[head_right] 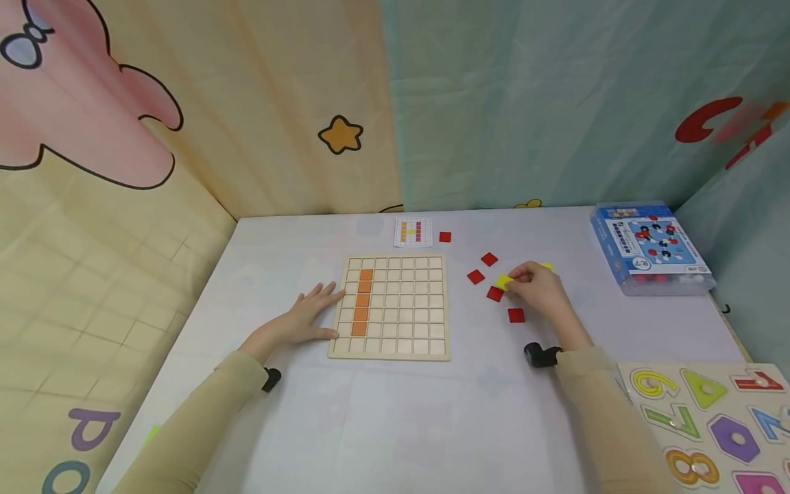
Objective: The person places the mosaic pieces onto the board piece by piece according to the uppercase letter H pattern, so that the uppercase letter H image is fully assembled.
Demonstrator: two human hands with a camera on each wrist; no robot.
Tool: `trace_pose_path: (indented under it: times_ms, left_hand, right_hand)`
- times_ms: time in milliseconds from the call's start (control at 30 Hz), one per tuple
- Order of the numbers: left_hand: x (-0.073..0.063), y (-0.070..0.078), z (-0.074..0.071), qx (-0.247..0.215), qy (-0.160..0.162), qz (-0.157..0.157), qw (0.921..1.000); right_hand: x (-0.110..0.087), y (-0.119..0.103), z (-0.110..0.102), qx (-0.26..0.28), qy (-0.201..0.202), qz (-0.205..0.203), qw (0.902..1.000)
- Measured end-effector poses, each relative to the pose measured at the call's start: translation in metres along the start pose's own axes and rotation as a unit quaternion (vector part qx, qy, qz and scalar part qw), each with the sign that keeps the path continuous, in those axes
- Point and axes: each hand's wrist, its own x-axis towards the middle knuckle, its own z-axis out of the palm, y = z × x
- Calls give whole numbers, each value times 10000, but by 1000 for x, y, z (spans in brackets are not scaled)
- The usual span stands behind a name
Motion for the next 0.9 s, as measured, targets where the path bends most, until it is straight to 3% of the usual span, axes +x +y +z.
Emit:
trace_pose_path:
  times_ms: [300,600,900]
  left_hand:
    - [1,0,0,3,6,-39,10000]
    - [0,-1,0,-26,55,-20,10000]
    - [1,0,2,-143,29,-2,9999]
  right_hand:
    - [6,-58,55,743,-573,-423,9947]
    - [16,-103,112,633,-915,-919,9895]
    - [20,-137,139,176,-1169,-1276,9848]
